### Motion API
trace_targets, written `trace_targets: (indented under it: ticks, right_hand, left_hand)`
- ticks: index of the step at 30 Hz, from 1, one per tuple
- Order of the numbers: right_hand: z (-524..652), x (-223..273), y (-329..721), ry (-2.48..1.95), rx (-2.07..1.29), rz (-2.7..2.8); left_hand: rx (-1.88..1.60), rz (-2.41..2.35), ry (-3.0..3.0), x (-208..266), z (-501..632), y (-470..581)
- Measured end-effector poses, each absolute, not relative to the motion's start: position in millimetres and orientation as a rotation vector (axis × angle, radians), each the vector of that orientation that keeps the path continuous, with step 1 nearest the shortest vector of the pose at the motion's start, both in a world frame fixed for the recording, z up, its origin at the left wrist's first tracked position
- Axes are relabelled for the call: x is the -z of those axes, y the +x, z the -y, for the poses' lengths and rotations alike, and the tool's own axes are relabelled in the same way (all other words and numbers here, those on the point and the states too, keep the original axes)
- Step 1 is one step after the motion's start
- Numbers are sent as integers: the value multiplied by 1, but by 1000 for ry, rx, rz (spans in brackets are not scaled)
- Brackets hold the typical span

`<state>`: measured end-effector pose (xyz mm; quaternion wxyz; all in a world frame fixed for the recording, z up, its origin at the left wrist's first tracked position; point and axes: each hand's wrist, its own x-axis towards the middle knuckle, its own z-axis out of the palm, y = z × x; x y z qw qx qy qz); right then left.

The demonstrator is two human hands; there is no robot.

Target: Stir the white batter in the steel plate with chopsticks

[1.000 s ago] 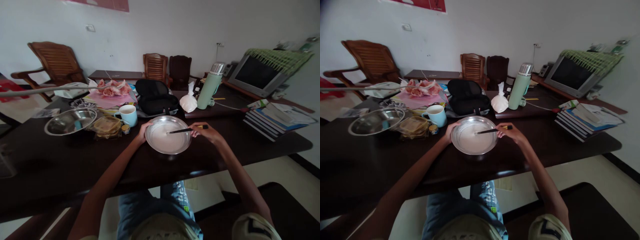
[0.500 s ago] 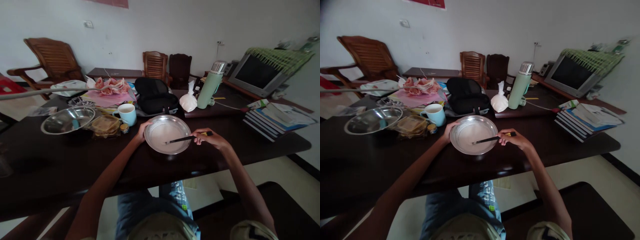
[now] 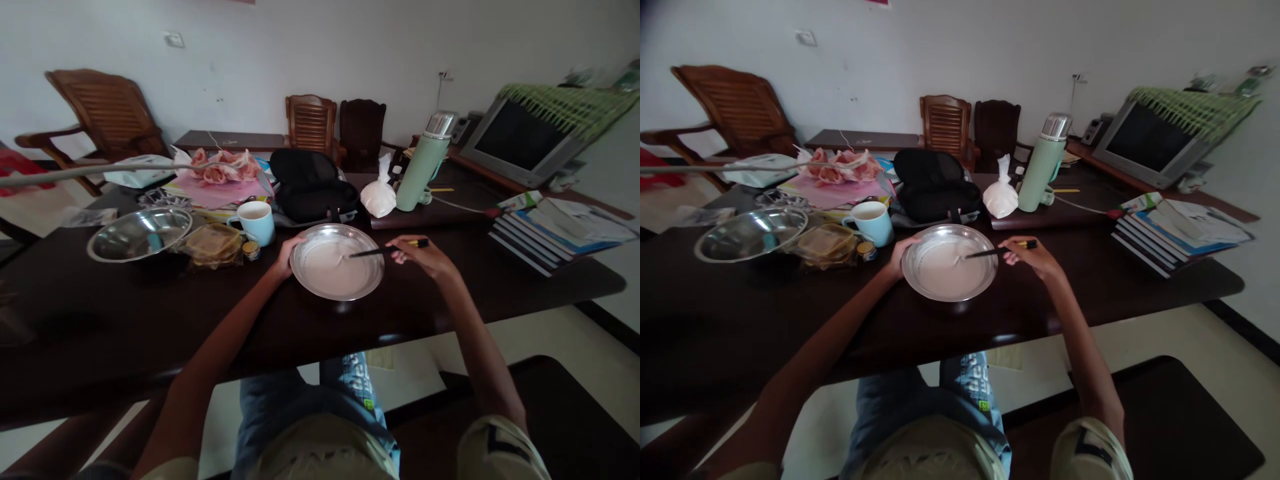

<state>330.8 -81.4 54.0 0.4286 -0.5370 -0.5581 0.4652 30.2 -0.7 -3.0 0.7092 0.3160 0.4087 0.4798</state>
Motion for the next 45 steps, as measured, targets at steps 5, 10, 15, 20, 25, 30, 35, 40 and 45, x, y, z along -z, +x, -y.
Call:
trace_targets:
  ticks: [5,10,15,20,25,30,35,40,45]
  right_hand:
    - [86,-53,328,-1293,-1385,1547]
    - [81,-53,341,-1366,-1143,1330]
    - [87,-47,332,-1308,-1347,1492]
    - [88,-47,341,-1354,-1215,1402]
    - [80,-48,325,-1301,-1201,1498]
    - [85,-52,333,-1370,-1224,1521]
    - [87,-57,329,-1328,-1166,1615]
    - [90,-64,330,-1380,-1182,1602]
    - [85,-64,322,-1352,-1149,1597]
  left_hand:
    - [-1076,-907,696,1,1,31]
    - [-1066,-878,695,2,1,32]
    - [-1073,-893,714,3,0,31]
    - [-1079,-830,732,3,0,32]
    - [-1086,-826,712,3,1,32]
    - [-1086,-838,691,2,2,33]
    - [-1055,-857,690,5,0,32]
    - [-1065,-780,732,7,-2,32]
    - [-1097,-764,776,7,-2,32]
